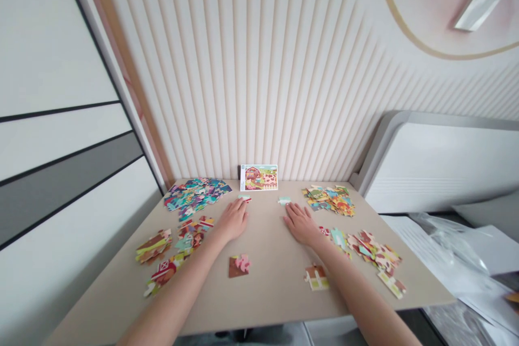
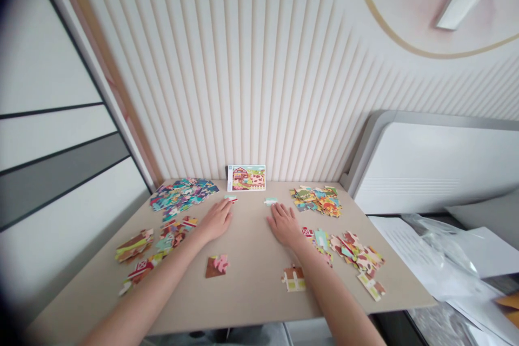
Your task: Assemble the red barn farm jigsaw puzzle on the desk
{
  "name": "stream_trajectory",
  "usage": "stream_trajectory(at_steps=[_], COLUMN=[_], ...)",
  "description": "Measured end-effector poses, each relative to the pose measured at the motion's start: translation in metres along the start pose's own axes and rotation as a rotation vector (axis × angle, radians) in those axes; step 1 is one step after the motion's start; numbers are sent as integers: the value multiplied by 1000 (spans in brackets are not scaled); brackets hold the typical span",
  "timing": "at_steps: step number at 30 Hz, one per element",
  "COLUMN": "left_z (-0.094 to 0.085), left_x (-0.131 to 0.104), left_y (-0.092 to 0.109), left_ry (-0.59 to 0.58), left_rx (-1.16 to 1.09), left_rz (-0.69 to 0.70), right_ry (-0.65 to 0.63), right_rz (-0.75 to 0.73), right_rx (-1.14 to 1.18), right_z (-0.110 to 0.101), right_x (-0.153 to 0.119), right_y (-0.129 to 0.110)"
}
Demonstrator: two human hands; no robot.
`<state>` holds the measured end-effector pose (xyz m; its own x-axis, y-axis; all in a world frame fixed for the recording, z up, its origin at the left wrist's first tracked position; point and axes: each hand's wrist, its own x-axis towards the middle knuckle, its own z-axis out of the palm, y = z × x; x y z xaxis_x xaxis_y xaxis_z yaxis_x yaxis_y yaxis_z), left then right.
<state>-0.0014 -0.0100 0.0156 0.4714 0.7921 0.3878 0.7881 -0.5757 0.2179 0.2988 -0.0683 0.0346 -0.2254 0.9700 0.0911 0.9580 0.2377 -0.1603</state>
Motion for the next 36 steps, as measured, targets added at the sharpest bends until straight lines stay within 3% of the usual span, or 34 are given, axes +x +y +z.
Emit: stream_trajectory(at_steps=[4,8,13,16,19,22,24,31,36], left_z=[4,0,-28,-57,-82,-93,-94,-86,-77], left_x=[-8,-15,-27,-58,-100,-132,-141,-138,-139], left_y=[-2,3,20,36,52,61,65,70,58], left_ry=[2,-7,-4,-67,-108,-142,-152,-130,-74], left_rx=[9,13,24,-24,-90,-124,-147,-181,-158], left_rz=[19,31,73,198,209,170,129,93,78], right_ry=[107,121,153,133,100,96,119,172,180], right_rz=[68,76,112,26,-59,-76,-73,-118,-112], right_rx=[15,30,-18,49,170,264,294,343,275], right_z=[13,12,-9,-24,-26,-15,-6,2,-6], right_x=[11,11,-2,-39,-98,-150,-167,-143,-125], right_y=[-10,-12,-12,-10,-6,-3,-3,-38,-51])
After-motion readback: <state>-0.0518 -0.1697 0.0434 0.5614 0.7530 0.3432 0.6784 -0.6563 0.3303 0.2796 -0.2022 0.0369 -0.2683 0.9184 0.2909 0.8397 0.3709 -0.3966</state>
